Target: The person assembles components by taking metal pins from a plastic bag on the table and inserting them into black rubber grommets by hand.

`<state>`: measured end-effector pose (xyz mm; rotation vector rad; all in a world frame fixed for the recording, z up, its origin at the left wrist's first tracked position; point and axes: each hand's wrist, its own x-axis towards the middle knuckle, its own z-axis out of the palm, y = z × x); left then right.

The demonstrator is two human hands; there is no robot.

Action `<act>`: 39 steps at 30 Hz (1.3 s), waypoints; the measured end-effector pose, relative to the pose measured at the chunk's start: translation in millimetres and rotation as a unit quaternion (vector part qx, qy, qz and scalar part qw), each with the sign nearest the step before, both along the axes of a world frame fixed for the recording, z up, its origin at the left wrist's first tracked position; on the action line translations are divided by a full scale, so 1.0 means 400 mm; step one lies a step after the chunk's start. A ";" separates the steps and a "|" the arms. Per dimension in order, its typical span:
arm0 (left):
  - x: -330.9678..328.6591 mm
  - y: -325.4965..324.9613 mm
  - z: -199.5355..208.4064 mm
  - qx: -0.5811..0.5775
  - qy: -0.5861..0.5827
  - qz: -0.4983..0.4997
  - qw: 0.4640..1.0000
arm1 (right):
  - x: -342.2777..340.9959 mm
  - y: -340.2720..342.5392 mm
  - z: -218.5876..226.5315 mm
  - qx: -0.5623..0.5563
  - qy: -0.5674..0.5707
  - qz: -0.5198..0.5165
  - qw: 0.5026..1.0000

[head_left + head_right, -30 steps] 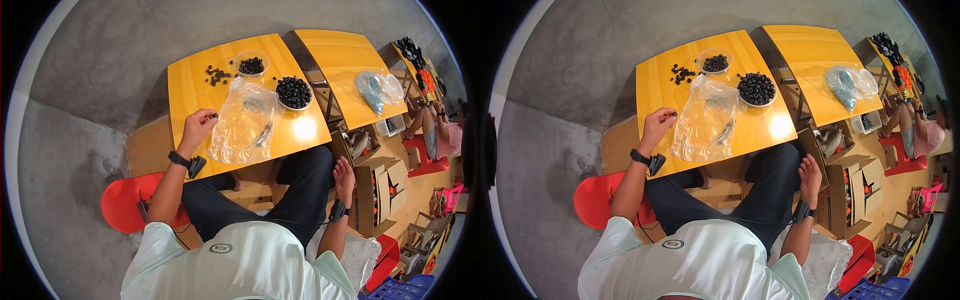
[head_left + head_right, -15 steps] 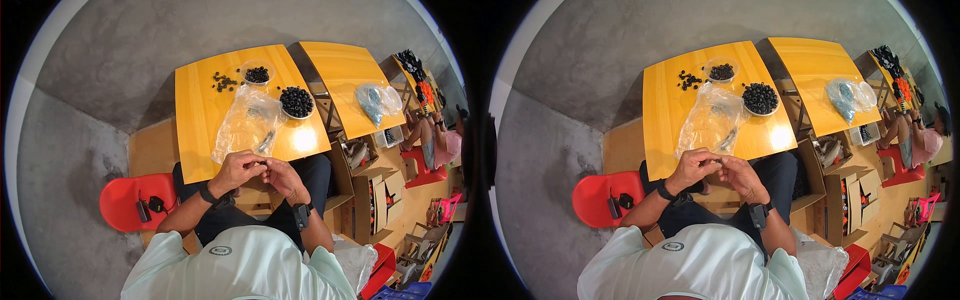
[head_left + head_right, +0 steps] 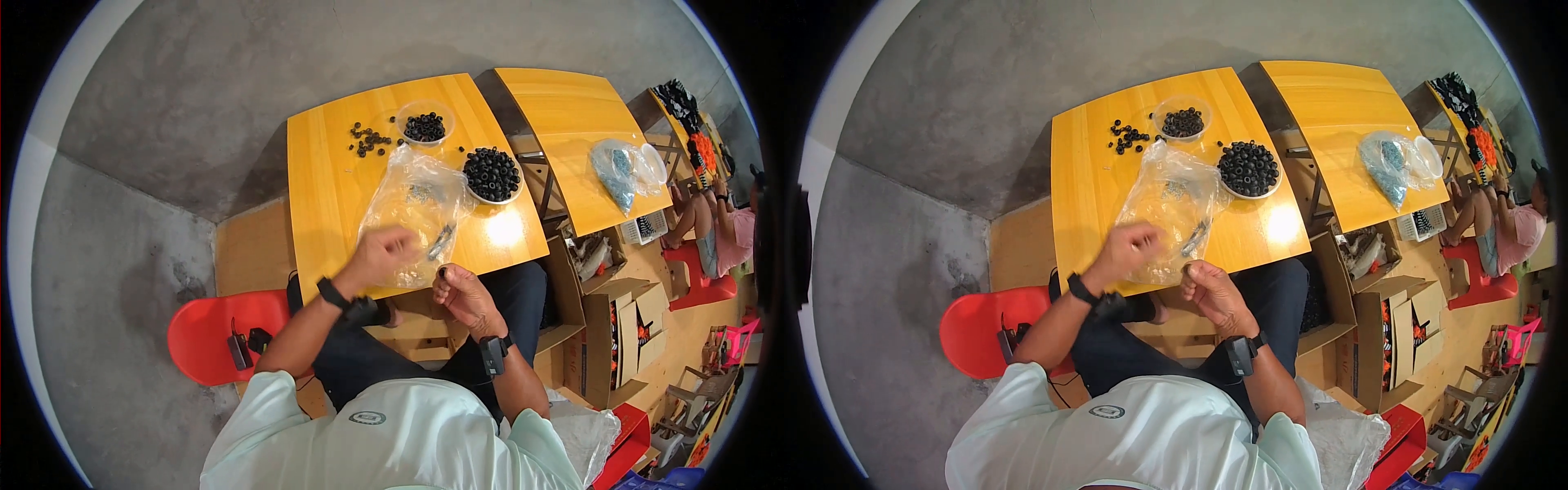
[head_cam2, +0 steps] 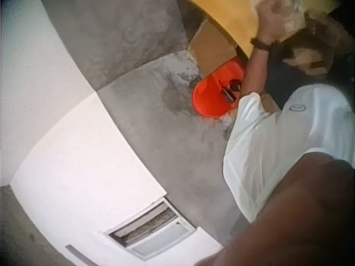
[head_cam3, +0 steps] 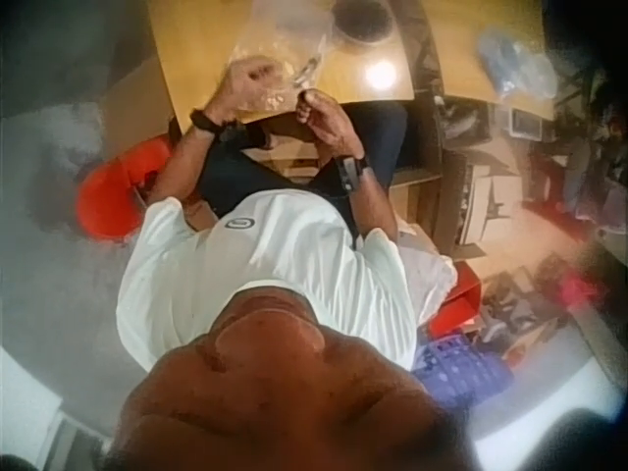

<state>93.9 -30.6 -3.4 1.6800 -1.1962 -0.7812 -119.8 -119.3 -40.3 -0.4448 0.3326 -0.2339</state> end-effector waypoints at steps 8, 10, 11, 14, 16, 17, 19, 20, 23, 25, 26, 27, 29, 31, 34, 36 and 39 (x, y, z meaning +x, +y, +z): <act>0.433 -0.110 -0.126 0.056 -0.384 0.167 0.906 | -0.088 -0.062 -0.057 -0.002 0.034 -0.084 0.996; 0.463 -0.123 -0.151 0.078 -0.404 0.154 0.898 | -0.102 -0.068 -0.069 0.004 0.041 -0.101 0.994; 0.470 -0.131 -0.160 0.097 -0.414 0.134 0.895 | -0.108 -0.071 -0.074 0.005 0.043 -0.101 0.994; 0.471 -0.148 -0.168 0.115 -0.425 0.108 0.892 | -0.120 -0.075 -0.079 0.021 0.037 -0.107 0.993; 0.472 -0.153 -0.169 0.114 -0.428 0.103 0.891 | -0.121 -0.071 -0.075 0.027 0.043 -0.115 0.992; 0.474 -0.152 -0.171 0.107 -0.435 0.101 0.888 | -0.119 -0.069 -0.074 0.027 0.042 -0.114 0.992; 0.473 -0.147 -0.172 0.100 -0.443 0.098 0.886 | -0.113 -0.066 -0.071 0.024 0.044 -0.112 0.992; 0.467 -0.144 -0.171 0.092 -0.443 0.098 0.887 | -0.110 -0.064 -0.068 0.022 0.043 -0.112 0.993; 0.457 -0.129 -0.174 0.070 -0.436 0.102 0.891 | -0.102 -0.055 -0.058 0.020 0.042 -0.108 0.993; 0.446 -0.112 -0.176 0.058 -0.430 0.102 0.895 | -0.097 -0.050 -0.057 0.018 0.026 -0.100 0.994; 0.436 -0.099 -0.177 0.051 -0.415 0.106 0.902 | -0.096 -0.044 -0.054 0.019 0.026 -0.104 0.994; 0.424 -0.089 -0.179 0.045 -0.400 0.109 0.909 | -0.093 -0.038 -0.050 0.024 0.026 -0.102 0.994; 0.398 -0.067 -0.184 0.035 -0.402 0.108 0.909 | -0.090 -0.030 -0.044 0.026 0.025 -0.098 0.995; 0.382 -0.057 -0.187 0.027 -0.406 0.107 0.907 | -0.090 -0.021 -0.052 0.023 0.026 -0.091 0.995; 0.372 -0.049 -0.189 0.008 -0.399 0.110 0.910 | -0.100 -0.004 -0.060 0.024 0.033 -0.083 0.996; 0.368 -0.047 -0.189 0.004 -0.352 0.146 0.925 | -0.111 0.008 -0.058 0.028 0.037 -0.087 0.995; 0.391 -0.046 -0.212 0.012 -0.326 0.171 0.930 | -0.127 0.014 -0.061 0.028 0.037 -0.090 0.995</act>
